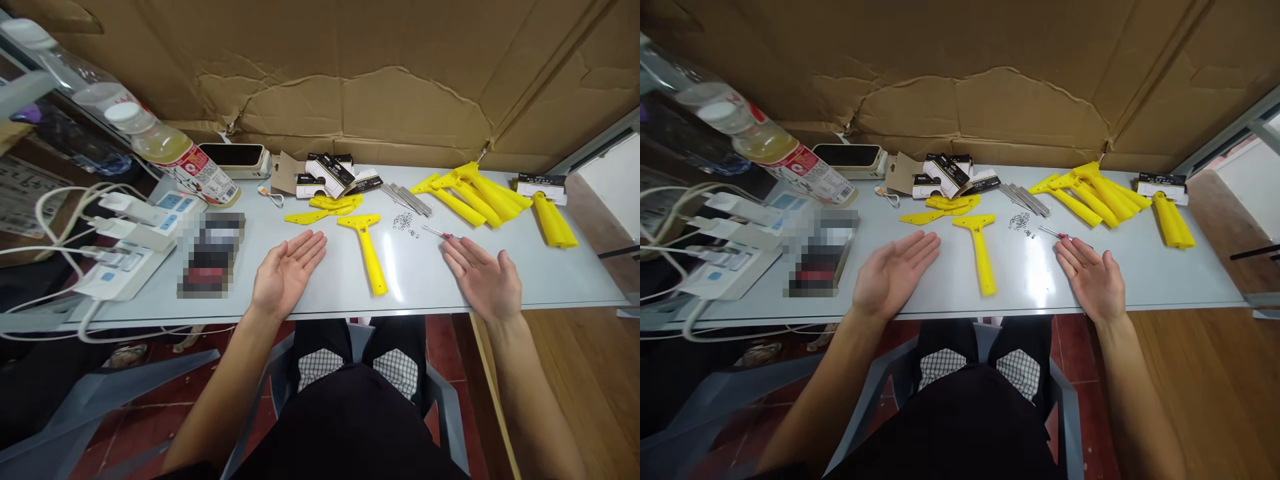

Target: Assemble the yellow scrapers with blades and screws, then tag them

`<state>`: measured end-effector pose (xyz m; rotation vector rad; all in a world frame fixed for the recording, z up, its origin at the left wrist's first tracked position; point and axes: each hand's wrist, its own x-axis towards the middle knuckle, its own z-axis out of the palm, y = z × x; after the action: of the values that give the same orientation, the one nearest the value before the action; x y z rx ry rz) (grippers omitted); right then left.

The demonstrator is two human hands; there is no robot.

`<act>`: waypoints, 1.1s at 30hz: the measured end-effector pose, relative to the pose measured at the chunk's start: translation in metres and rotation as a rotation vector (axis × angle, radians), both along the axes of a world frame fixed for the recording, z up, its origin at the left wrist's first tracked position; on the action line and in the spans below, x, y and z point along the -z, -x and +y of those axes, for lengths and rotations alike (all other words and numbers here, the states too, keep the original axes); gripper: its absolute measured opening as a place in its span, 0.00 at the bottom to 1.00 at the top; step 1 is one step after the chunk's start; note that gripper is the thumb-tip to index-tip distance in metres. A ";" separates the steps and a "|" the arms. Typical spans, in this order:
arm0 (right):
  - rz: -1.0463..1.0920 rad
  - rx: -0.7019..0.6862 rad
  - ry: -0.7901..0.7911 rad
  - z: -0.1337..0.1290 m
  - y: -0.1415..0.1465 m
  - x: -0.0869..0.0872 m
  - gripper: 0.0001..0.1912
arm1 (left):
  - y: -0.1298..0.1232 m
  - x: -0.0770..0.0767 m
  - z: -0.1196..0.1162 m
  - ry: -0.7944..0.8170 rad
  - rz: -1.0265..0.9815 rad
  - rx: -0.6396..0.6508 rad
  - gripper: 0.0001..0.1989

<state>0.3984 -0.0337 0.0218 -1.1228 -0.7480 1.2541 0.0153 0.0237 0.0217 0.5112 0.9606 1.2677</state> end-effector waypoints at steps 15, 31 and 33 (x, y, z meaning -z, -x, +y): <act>-0.144 -0.033 -0.064 0.008 0.003 -0.005 0.12 | 0.000 0.000 0.006 -0.132 0.090 0.082 0.16; -1.067 -0.293 -0.350 0.170 0.094 -0.040 0.11 | -0.013 -0.050 0.148 -0.788 1.156 0.028 0.13; -1.146 -0.281 -0.386 0.172 0.097 -0.032 0.11 | -0.006 -0.043 0.145 -0.789 1.219 0.049 0.13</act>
<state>0.3018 0.1381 0.0539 -1.3932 -1.9565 0.5260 0.0215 0.1686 0.0643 2.0600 1.3585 1.2137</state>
